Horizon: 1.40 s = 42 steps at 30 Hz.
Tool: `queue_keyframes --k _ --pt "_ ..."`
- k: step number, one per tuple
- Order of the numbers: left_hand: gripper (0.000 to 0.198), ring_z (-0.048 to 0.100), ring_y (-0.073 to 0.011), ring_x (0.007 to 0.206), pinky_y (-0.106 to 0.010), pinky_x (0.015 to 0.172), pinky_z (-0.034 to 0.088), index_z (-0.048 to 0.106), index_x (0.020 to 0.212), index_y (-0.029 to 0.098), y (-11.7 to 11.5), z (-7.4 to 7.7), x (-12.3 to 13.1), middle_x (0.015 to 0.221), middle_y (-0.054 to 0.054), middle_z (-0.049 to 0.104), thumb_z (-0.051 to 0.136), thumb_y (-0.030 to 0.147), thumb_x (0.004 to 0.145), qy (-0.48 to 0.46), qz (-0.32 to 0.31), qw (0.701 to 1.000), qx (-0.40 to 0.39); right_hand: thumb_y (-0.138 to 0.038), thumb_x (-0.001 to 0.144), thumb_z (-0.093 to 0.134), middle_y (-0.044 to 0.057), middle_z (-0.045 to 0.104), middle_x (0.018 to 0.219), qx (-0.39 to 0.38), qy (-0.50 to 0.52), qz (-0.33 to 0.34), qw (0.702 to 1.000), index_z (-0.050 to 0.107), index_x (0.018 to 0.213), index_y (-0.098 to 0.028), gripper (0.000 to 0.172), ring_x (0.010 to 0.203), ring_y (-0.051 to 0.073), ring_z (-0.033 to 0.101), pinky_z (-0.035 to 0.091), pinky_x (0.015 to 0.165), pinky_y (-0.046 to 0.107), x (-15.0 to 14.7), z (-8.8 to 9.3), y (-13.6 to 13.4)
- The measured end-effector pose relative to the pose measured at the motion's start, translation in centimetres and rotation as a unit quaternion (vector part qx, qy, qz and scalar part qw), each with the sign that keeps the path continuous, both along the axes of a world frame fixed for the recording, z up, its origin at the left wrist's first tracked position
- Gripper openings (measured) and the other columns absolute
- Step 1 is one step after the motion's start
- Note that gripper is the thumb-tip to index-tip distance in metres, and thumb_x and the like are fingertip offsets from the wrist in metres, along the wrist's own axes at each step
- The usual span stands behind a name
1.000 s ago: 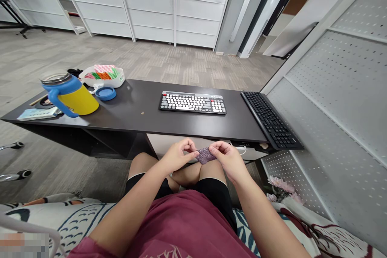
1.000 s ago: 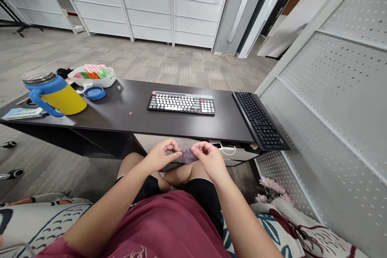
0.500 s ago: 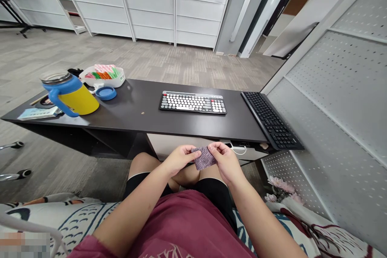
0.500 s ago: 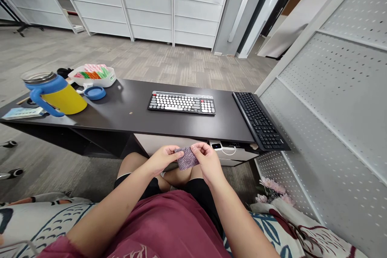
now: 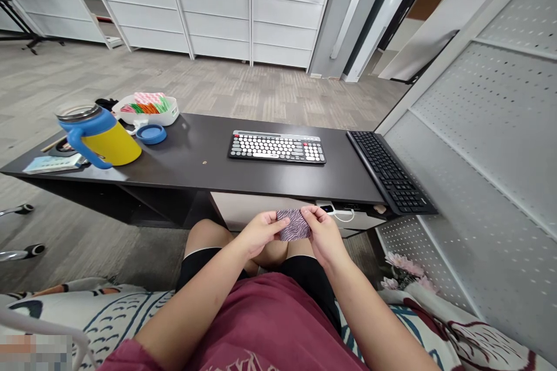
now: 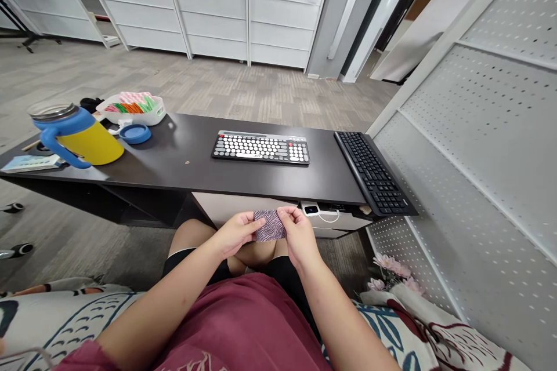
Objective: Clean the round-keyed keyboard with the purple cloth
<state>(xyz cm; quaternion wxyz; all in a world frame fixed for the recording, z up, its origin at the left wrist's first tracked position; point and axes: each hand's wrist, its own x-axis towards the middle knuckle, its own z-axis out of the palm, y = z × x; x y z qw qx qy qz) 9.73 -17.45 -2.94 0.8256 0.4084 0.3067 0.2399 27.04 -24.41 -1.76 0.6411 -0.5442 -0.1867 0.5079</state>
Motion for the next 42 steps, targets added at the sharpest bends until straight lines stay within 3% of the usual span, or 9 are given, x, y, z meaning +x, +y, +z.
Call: queue_keyframes --k 4,8,11,16,25,31,34,38,42 --pt "0.057 0.074 -0.0234 0.092 -0.037 0.09 0.057 0.08 0.103 0.014 0.1 -0.1 -0.2 0.1 -0.012 0.081 0.094 0.064 0.079 0.043 -0.021 0.996 0.082 -0.065 0.069 0.102 0.001 0.076 0.087 -0.028 -0.01 0.073 0.997 0.08 0.098 -0.025 0.053 0.076 0.019 0.066 0.054 0.07 0.032 0.9 0.0 -0.5" --pt "0.048 0.071 -0.0232 0.084 -0.035 0.081 0.055 0.078 0.092 0.016 0.2 0.5 -0.5 0.089 -0.008 0.079 0.084 0.063 0.087 0.104 -0.1 0.969 0.198 -0.057 0.072 0.102 0.005 0.083 0.102 -0.035 -0.074 0.2 0.976 0.084 0.118 -0.025 0.059 0.093 0.023 0.074 0.059 0.089 0.038 2.2 0.3 -1.1" --pt "0.044 0.065 -0.021 0.075 -0.031 0.07 0.05 0.075 0.084 0.018 0.2 1.1 -0.8 0.076 -0.003 0.072 0.081 0.062 0.089 0.146 -0.124 0.947 0.256 -0.057 0.076 0.099 0.007 0.084 0.098 -0.027 -0.149 0.267 0.952 0.087 0.103 -0.021 0.046 0.091 0.025 0.075 0.059 0.088 0.04 2.9 0.3 -1.2" --pt "0.045 0.05 -0.0153 0.063 -0.029 0.059 0.035 0.067 0.074 0.019 0.8 1.4 -1.2 0.066 0.001 0.062 0.071 0.059 0.095 0.196 -0.136 0.916 0.322 -0.058 0.084 0.091 0.005 0.081 0.086 0.009 -0.214 0.246 0.945 0.085 0.089 -0.023 0.037 0.082 0.023 0.072 0.057 0.08 0.038 3.7 0.2 -1.0" --pt "0.03 0.062 -0.0184 0.07 -0.029 0.062 0.037 0.082 0.088 0.021 1.1 2.7 -1.9 0.079 -0.002 0.078 0.069 0.046 0.097 0.238 -0.191 0.876 0.373 -0.061 0.089 0.086 0.0 0.071 0.077 -0.011 -0.289 0.344 0.893 0.076 0.076 -0.022 0.042 0.074 0.019 0.061 0.048 0.067 0.03 3.9 1.4 -1.8" --pt "0.034 0.068 -0.0197 0.08 -0.03 0.072 0.047 0.083 0.095 0.02 2.2 1.6 -2.2 0.089 -0.005 0.081 0.075 0.053 0.097 0.186 -0.145 0.925 0.299 -0.068 0.089 0.083 -0.001 0.065 0.068 -0.006 -0.242 0.321 0.916 0.075 0.075 -0.021 0.05 0.066 0.016 0.054 0.042 0.064 0.03 4.1 1.1 -1.3" --pt "0.04 0.07 -0.0196 0.082 -0.031 0.08 0.052 0.08 0.092 0.018 2.7 0.8 -2.1 0.088 -0.006 0.079 0.08 0.058 0.093 0.133 -0.078 0.964 0.216 -0.07 0.086 0.086 -0.001 0.067 0.071 0.003 -0.189 0.276 0.942 0.073 0.075 -0.022 0.051 0.067 0.017 0.056 0.044 0.067 0.031 3.8 0.8 -1.1" --pt "0.056 0.07 -0.0185 0.083 -0.032 0.084 0.054 0.077 0.093 0.017 2.6 0.2 -1.7 0.089 -0.006 0.077 0.079 0.073 0.091 0.094 0.014 0.985 0.144 -0.069 0.085 0.089 0.002 0.077 0.086 0.005 -0.103 0.217 0.971 0.079 0.087 -0.024 0.046 0.077 0.02 0.064 0.052 0.077 0.033 3.0 0.3 -0.9" --pt "0.061 0.075 -0.0228 0.099 -0.035 0.093 0.056 0.08 0.11 0.014 1.7 0.4 -1.2 0.109 -0.013 0.082 0.087 0.071 0.087 0.041 -0.055 0.991 0.113 -0.069 0.084 0.09 0.003 0.078 0.09 0.012 -0.063 0.19 0.98 0.081 0.096 -0.024 0.047 0.082 0.021 0.068 0.056 0.083 0.036 2.0 0.2 -0.7"
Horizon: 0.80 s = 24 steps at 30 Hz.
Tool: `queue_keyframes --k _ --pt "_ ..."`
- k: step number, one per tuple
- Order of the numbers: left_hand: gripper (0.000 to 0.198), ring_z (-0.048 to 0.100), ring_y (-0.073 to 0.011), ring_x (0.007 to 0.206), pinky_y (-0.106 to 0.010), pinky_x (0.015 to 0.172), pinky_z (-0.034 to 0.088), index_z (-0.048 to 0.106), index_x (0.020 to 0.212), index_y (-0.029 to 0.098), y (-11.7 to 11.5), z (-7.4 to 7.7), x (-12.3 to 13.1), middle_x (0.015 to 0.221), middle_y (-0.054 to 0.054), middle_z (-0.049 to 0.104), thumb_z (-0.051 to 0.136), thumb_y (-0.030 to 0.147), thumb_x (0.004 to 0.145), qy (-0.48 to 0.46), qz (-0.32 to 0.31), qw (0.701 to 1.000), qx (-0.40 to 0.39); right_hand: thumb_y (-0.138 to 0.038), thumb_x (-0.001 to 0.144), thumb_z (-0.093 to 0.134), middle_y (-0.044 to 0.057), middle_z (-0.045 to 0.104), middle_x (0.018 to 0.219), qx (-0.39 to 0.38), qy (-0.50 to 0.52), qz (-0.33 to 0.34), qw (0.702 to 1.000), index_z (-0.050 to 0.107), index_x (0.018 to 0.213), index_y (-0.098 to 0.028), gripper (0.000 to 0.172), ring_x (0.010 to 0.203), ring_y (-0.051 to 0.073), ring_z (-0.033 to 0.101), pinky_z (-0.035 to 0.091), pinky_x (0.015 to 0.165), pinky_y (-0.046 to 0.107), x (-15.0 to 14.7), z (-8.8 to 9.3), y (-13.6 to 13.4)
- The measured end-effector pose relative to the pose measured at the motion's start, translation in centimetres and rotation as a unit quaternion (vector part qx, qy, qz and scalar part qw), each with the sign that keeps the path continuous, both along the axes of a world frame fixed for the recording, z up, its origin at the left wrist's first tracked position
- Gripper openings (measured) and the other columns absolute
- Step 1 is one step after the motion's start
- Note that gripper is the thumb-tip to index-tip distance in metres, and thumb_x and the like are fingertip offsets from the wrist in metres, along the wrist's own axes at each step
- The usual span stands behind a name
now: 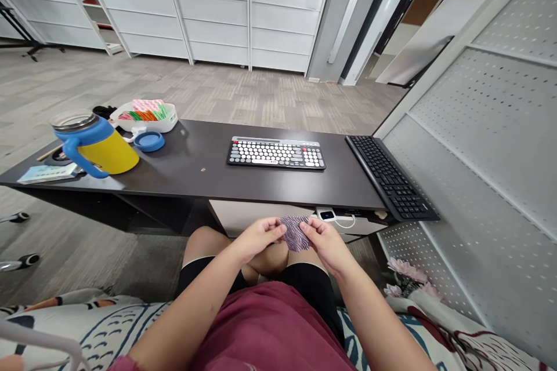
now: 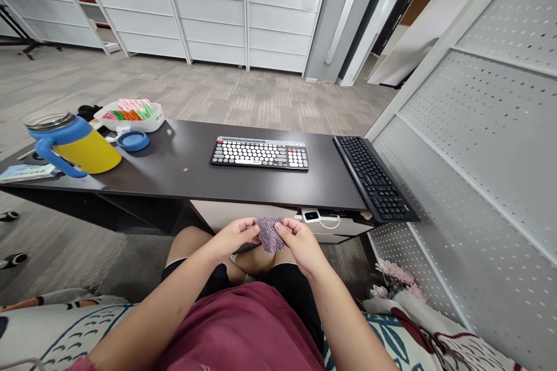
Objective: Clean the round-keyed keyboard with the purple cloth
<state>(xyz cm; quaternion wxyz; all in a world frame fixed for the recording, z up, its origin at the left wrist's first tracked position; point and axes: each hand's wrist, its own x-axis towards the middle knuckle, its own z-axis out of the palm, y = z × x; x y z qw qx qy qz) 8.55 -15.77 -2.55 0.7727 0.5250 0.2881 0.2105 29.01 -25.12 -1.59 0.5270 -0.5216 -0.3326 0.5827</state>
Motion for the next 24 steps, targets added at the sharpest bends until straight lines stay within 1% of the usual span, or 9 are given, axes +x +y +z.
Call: queue_keyframes --k 4,8,11,14,17,19,21,22,24 --pt "0.058 0.078 -0.0259 0.101 -0.04 0.099 0.058 0.081 0.113 0.013 -0.7 0.3 0.7 0.111 -0.015 0.084 0.097 0.059 0.08 -0.029 -0.003 0.999 -0.031 -0.072 0.079 0.093 0.004 0.077 0.087 -0.019 0.008 -0.015 1.0 0.08 0.094 -0.024 0.052 0.081 0.022 0.068 0.059 0.081 0.038 -0.4 0.1 0.2" --pt "0.058 0.08 -0.0271 0.101 -0.043 0.101 0.06 0.08 0.117 0.013 -0.5 0.3 0.8 0.112 -0.016 0.085 0.096 0.057 0.082 -0.035 0.016 0.999 -0.032 -0.071 0.075 0.097 0.003 0.078 0.088 -0.024 0.007 -0.033 0.999 0.079 0.089 -0.023 0.053 0.079 0.02 0.069 0.06 0.08 0.036 -0.2 0.2 0.1" --pt "0.056 0.081 -0.0274 0.1 -0.043 0.1 0.061 0.079 0.118 0.015 -0.5 0.2 0.8 0.11 -0.015 0.085 0.093 0.058 0.085 -0.027 -0.003 1.0 -0.009 -0.07 0.074 0.097 0.006 0.082 0.098 -0.034 0.01 -0.019 0.999 0.083 0.099 -0.023 0.055 0.089 0.024 0.074 0.062 0.085 0.038 -0.3 0.0 0.0" --pt "0.046 0.08 -0.0266 0.094 -0.042 0.094 0.062 0.079 0.112 0.016 -0.4 0.3 0.8 0.102 -0.012 0.084 0.085 0.057 0.092 0.015 -0.027 0.998 0.05 -0.068 0.075 0.098 0.01 0.084 0.106 -0.037 0.02 -0.016 0.999 0.086 0.108 -0.022 0.057 0.095 0.027 0.077 0.062 0.09 0.042 -0.5 -0.5 0.1" --pt "0.034 0.078 -0.0247 0.087 -0.038 0.086 0.06 0.077 0.103 0.02 0.8 1.2 0.0 0.092 -0.008 0.082 0.073 0.053 0.101 0.097 0.006 0.981 0.167 -0.066 0.074 0.098 0.011 0.085 0.108 -0.016 -0.002 -0.091 0.996 0.086 0.106 -0.022 0.055 0.097 0.029 0.077 0.062 0.092 0.045 1.0 -0.9 0.8" --pt "0.028 0.079 -0.0252 0.095 -0.037 0.09 0.059 0.076 0.103 0.023 2.7 2.2 -1.3 0.098 -0.007 0.084 0.067 0.048 0.104 0.145 0.076 0.95 0.267 -0.068 0.077 0.095 0.013 0.085 0.11 0.009 -0.065 -0.177 0.982 0.085 0.107 -0.021 0.056 0.099 0.031 0.077 0.062 0.093 0.047 3.6 -0.6 1.5" --pt "0.028 0.077 -0.0267 0.104 -0.039 0.097 0.057 0.077 0.104 0.025 5.5 3.3 -3.1 0.106 -0.007 0.084 0.062 0.048 0.107 0.201 0.154 0.886 0.389 -0.072 0.084 0.084 0.015 0.085 0.107 0.023 -0.204 -0.264 0.943 0.083 0.109 -0.02 0.058 0.099 0.034 0.076 0.06 0.093 0.049 7.2 0.2 2.3" --pt "0.03 0.075 -0.0284 0.109 -0.04 0.101 0.056 0.077 0.105 0.025 7.2 3.7 -4.1 0.11 -0.008 0.083 0.058 0.048 0.108 0.236 0.186 0.842 0.449 -0.073 0.088 0.078 0.016 0.084 0.102 0.009 -0.308 -0.303 0.902 0.083 0.109 -0.018 0.058 0.097 0.035 0.075 0.059 0.091 0.049 9.1 0.7 2.7" --pt "0.035 0.071 -0.0338 0.119 -0.047 0.111 0.052 0.078 0.111 0.023 10.6 4.1 -6.1 0.119 -0.013 0.082 0.053 0.048 0.109 0.299 0.229 0.765 0.522 -0.068 0.095 0.067 0.019 0.083 0.099 -0.033 -0.49 -0.344 0.8 0.083 0.112 -0.017 0.056 0.096 0.039 0.075 0.056 0.093 0.051 12.6 2.0 3.6"
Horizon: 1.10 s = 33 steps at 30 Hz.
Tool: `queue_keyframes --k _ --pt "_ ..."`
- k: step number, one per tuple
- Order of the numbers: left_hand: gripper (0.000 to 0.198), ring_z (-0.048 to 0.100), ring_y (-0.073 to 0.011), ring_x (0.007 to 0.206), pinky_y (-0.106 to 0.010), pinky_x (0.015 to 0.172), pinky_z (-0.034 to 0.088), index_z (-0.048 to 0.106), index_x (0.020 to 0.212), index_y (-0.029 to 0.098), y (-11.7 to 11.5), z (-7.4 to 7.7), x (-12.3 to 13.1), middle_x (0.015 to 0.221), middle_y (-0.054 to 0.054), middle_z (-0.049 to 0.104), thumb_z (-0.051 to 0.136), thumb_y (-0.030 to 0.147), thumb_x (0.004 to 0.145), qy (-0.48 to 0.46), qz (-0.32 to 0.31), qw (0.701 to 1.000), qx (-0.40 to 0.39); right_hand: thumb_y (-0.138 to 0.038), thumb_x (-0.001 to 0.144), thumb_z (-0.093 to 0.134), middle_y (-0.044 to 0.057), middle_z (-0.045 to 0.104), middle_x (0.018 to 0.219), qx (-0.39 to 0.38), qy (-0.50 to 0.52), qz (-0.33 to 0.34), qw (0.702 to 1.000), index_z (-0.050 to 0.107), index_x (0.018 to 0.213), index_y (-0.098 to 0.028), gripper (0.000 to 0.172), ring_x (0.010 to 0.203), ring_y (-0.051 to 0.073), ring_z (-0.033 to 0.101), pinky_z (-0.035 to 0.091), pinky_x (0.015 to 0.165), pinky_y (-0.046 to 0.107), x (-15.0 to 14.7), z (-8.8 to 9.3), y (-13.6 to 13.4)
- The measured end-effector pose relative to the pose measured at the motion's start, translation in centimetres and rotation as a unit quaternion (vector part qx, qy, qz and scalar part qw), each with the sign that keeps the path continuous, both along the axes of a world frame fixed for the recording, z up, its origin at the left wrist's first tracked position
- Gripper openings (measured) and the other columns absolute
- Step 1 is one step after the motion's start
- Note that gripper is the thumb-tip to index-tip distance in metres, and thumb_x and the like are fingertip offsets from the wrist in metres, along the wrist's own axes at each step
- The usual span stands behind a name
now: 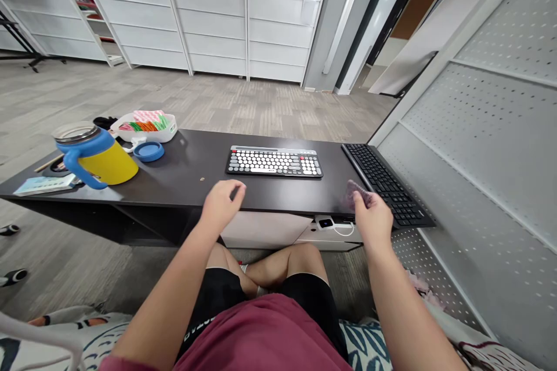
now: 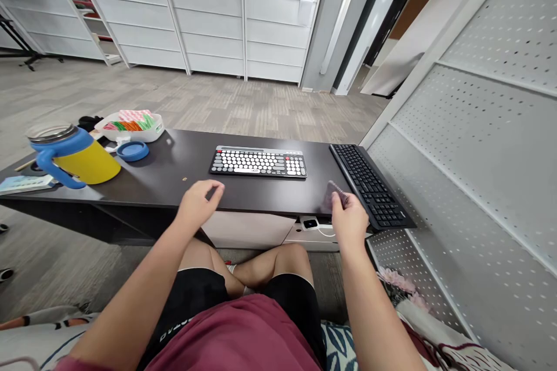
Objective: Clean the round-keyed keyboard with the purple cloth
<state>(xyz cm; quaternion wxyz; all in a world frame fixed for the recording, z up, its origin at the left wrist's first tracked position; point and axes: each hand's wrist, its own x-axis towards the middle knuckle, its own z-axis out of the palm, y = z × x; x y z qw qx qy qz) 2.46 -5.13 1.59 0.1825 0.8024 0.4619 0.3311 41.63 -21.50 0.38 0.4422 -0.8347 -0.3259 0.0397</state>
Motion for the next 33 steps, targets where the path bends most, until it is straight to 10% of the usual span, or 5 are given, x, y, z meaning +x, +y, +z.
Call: queue_keyframes --k 6,14,21,33 --pt "0.066 0.052 -0.0427 0.156 -0.058 0.13 0.038 0.061 0.152 0.0 7.3 -1.8 -2.6 0.164 -0.032 0.057 0.044 0.049 0.111 0.154 0.103 0.983 0.0 -0.039 0.107 0.052 0.026 0.082 0.102 -0.165 -0.165 -0.015 0.972 0.082 0.133 -0.013 0.048 0.097 0.04 0.077 0.054 0.091 0.049 3.7 1.6 6.1" --pt "0.082 0.029 -0.0343 0.172 -0.055 0.14 0.023 0.047 0.171 0.01 7.7 -2.6 -2.5 0.182 -0.02 0.034 0.032 0.066 0.113 0.283 0.087 0.954 -0.045 -0.027 0.115 0.038 0.025 0.08 0.119 -0.308 -0.154 0.066 0.936 0.074 0.136 -0.011 0.045 0.114 0.036 0.079 0.058 0.095 0.042 -3.0 -0.7 15.1" --pt "0.092 0.021 -0.0348 0.174 -0.059 0.14 0.019 0.038 0.176 0.009 8.3 -2.0 -2.4 0.186 -0.02 0.025 0.032 0.073 0.11 0.326 0.064 0.941 -0.061 -0.011 0.112 0.028 0.027 0.06 0.162 -0.251 -0.195 0.093 0.944 0.051 0.163 -0.005 0.056 0.148 0.031 0.062 0.055 0.11 0.039 -4.7 -3.3 15.3" --pt "0.09 0.023 -0.0354 0.174 -0.058 0.14 0.018 0.037 0.177 0.015 9.9 -1.9 -2.0 0.186 -0.016 0.026 0.038 0.074 0.108 0.316 0.051 0.945 -0.061 -0.007 0.109 0.028 0.025 0.063 0.158 -0.216 -0.248 0.129 0.936 0.053 0.161 -0.003 0.058 0.151 0.028 0.057 0.042 0.124 0.037 -4.5 -4.0 15.2"
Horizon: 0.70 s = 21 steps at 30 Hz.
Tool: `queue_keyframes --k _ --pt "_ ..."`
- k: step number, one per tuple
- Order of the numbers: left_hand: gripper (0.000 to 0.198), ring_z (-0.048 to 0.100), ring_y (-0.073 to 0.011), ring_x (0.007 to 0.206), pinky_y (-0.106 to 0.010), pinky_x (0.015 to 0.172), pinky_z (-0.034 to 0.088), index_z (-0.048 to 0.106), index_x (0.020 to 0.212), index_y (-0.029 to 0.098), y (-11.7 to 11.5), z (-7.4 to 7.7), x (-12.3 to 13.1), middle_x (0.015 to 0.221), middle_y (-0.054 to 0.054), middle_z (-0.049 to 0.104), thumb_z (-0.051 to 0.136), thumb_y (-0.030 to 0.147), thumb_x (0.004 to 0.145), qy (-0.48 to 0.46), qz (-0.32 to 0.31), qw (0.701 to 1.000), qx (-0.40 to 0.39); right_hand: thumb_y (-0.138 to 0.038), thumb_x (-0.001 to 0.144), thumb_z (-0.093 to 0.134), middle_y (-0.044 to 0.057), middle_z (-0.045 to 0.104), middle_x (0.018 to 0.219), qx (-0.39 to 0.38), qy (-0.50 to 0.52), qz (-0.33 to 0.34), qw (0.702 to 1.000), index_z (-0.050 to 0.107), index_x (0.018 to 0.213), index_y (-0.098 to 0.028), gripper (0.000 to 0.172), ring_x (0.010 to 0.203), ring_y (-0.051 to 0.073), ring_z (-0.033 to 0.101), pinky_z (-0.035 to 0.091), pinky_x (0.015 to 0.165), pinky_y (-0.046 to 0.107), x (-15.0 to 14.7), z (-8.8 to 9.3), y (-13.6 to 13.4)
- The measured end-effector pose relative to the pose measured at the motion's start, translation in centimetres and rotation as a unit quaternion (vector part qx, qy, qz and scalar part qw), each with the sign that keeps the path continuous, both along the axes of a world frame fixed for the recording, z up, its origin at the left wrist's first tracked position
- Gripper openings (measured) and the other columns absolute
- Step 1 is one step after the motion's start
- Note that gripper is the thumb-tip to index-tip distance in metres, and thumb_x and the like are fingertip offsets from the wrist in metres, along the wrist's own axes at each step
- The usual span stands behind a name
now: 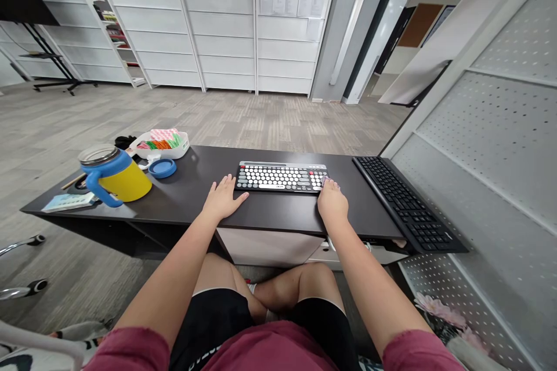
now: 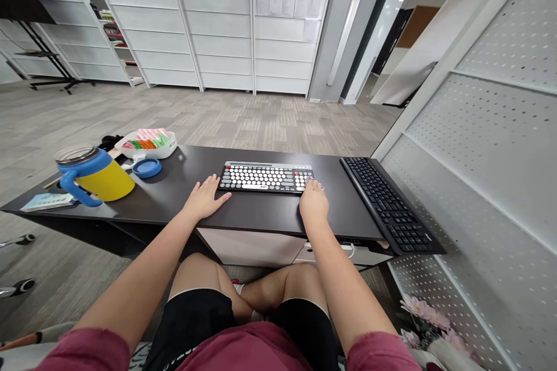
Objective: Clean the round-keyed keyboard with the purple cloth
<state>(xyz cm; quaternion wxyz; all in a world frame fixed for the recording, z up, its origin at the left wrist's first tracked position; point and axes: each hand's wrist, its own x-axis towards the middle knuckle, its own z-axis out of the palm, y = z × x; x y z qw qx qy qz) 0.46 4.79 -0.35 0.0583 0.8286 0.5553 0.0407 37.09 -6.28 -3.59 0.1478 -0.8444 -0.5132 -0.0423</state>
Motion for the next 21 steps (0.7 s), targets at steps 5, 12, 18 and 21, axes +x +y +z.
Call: queue_keyframes --k 5,12,18,21 --pt "0.09 0.024 -0.0339 0.173 -0.058 0.141 0.017 0.039 0.176 0.012 0.07 -0.25 -0.14 0.185 -0.018 0.028 0.039 0.072 0.109 -0.011 -0.004 1.0 0.004 -0.007 0.109 0.029 0.025 0.065 0.155 -0.005 -0.016 0.018 1.0 0.055 0.158 -0.002 0.056 0.149 0.029 0.057 0.042 0.124 0.037 0.0 0.1 -0.11" --pt "0.088 0.028 -0.034 0.172 -0.057 0.141 0.017 0.043 0.172 0.005 0.16 -0.43 -0.19 0.182 -0.022 0.033 0.04 0.067 0.11 -0.017 -0.015 1.0 0.018 -0.009 0.109 0.029 0.024 0.064 0.156 -0.006 -0.014 0.014 1.0 0.053 0.16 -0.005 0.056 0.15 0.029 0.056 0.045 0.12 0.037 0.09 -0.13 -0.11" --pt "0.088 0.03 -0.0338 0.172 -0.053 0.14 0.022 0.043 0.172 0.005 0.22 -0.47 -0.3 0.182 -0.023 0.033 0.04 0.066 0.11 -0.025 -0.016 0.999 0.018 -0.009 0.11 0.027 0.024 0.06 0.162 -0.019 -0.008 0.005 1.0 0.051 0.163 -0.006 0.058 0.152 0.027 0.055 0.046 0.121 0.037 0.07 -0.15 -0.14" --pt "0.086 0.03 -0.0331 0.172 -0.052 0.14 0.022 0.045 0.171 0.007 0.25 -0.52 -0.32 0.182 -0.022 0.034 0.041 0.066 0.11 -0.028 -0.015 0.999 0.02 -0.01 0.112 0.026 0.024 0.059 0.162 -0.025 -0.009 0.005 1.0 0.051 0.163 -0.005 0.057 0.153 0.027 0.054 0.045 0.121 0.036 0.04 -0.06 -0.11"
